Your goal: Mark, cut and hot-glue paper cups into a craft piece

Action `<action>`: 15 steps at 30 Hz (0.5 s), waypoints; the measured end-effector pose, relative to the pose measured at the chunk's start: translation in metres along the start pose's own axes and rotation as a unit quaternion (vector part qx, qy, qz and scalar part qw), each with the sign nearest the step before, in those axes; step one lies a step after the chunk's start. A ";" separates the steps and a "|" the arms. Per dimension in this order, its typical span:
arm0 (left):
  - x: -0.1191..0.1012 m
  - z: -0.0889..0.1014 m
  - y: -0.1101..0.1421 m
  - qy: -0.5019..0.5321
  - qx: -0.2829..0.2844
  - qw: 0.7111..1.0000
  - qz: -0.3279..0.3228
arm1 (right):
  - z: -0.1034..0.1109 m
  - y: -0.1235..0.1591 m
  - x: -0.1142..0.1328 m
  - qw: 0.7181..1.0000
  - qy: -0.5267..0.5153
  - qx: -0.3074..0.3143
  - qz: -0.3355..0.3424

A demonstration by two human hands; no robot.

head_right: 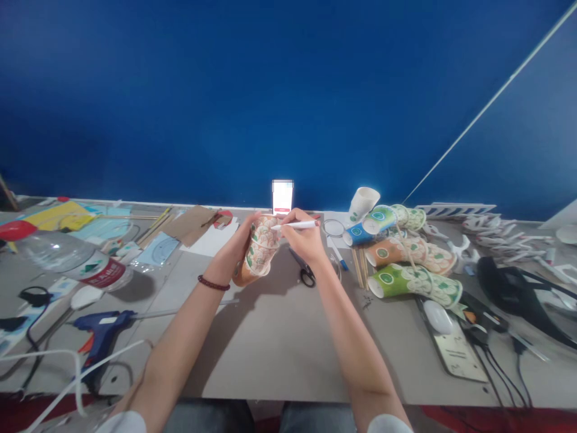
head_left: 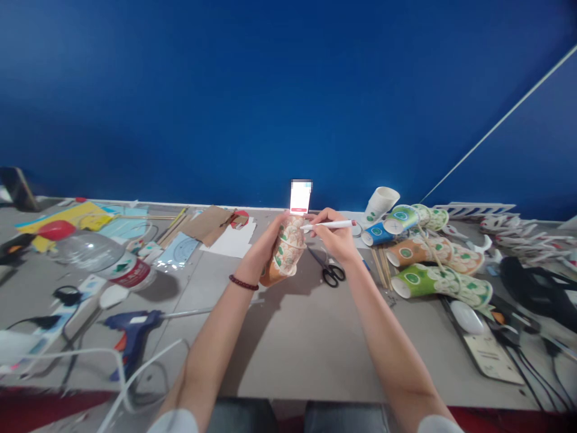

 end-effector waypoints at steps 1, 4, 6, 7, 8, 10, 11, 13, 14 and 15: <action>-0.001 0.000 -0.001 -0.014 0.000 1.000 -0.003 | 0.000 0.000 0.000 1.000 -0.003 -0.005 0.001; -0.002 0.000 -0.002 -0.044 0.007 0.999 -0.016 | 0.002 -0.001 -0.001 1.000 -0.008 -0.022 0.006; -0.001 0.000 -0.002 -0.048 0.012 0.998 -0.025 | 0.002 -0.001 -0.001 1.000 -0.006 -0.029 0.010; -0.001 0.000 -0.002 -0.047 0.012 0.998 -0.028 | 0.003 -0.001 -0.002 0.999 -0.004 -0.031 0.010; -0.001 0.000 -0.001 -0.046 0.011 0.998 -0.029 | 0.003 -0.001 -0.002 0.999 -0.003 -0.033 0.010; 0.000 0.000 -0.001 -0.042 0.009 0.999 -0.026 | 0.003 -0.001 -0.003 0.999 -0.004 -0.035 0.008; 0.000 -0.001 -0.001 -0.041 0.011 0.999 -0.026 | 0.002 -0.001 -0.003 0.999 -0.004 -0.035 0.008; 0.000 -0.002 0.000 -0.039 0.013 0.999 -0.028 | 0.002 -0.001 -0.003 0.999 -0.005 -0.036 0.007; 0.000 -0.002 0.000 -0.038 0.013 0.999 -0.029 | 0.002 -0.001 -0.003 0.999 -0.004 -0.037 0.008; 0.000 -0.003 0.001 -0.037 0.014 0.999 -0.030 | 0.001 -0.001 -0.003 0.999 -0.004 -0.038 0.008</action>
Point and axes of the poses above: each hand's wrist, its own y-axis away from the middle knuckle, its own z-axis out of the back of the hand, x = y × z, the point moved 2 cm from there along -y, towards the middle knuckle, and after that the axes turned 14 degrees about z, right-handed, at the moved point
